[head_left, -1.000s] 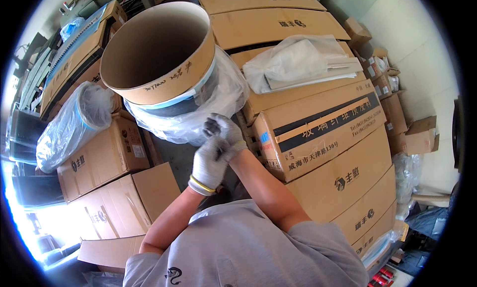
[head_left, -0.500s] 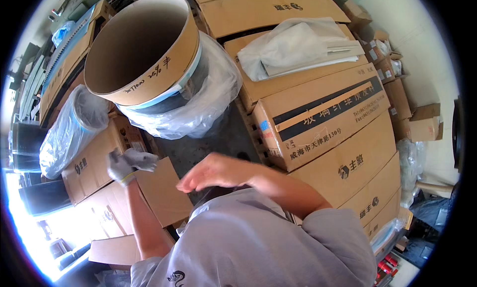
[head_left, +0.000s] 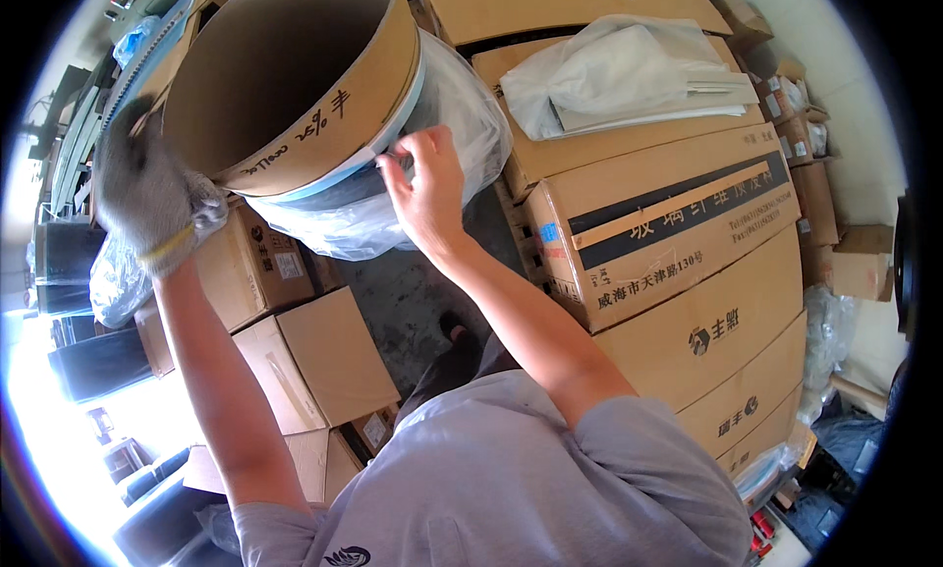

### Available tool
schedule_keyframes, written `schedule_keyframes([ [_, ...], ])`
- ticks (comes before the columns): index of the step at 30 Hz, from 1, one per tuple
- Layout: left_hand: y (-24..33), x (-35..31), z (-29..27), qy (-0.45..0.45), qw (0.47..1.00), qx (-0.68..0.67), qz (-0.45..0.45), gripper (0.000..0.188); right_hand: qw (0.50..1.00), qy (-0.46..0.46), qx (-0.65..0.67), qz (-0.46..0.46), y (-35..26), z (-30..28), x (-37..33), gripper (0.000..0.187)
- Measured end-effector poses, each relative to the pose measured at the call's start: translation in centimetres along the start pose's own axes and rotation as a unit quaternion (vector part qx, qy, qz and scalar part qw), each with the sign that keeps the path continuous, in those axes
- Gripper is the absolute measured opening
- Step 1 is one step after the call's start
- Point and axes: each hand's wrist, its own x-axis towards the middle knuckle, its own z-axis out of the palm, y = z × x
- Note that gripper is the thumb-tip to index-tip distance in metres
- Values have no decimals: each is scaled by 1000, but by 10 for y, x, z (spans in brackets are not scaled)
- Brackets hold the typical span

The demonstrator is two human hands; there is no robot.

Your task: The person opens a cardboard box and removes a large cylindrical roll wrapped in plastic. They unwrap the roll, inspect the cardboard tube, and then rewrap the roll in the plastic bag.

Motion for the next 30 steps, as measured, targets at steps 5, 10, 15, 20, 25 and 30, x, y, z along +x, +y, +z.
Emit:
schedule_keyframes([
  [5,-26,23,50,-293,955,-42,12,22,987,-50,90,124,3,-22,-7,14],
  [10,-17,22,52,-287,956,-51,-35,22,917,-6,189,353,98,-47,-49,16],
  [15,-29,21,51,-278,959,-45,-26,20,954,-53,10,295,125,-62,-82,32],
  [20,-21,20,49,-291,955,-41,-50,20,998,59,9,11,9,-68,-27,26],
  [25,-11,19,48,-290,954,-44,-62,21,971,-58,178,148,-22,-25,-38,19],
  [30,-25,17,51,-254,963,-82,-36,20,804,-36,410,430,-42,0,-35,28],
])
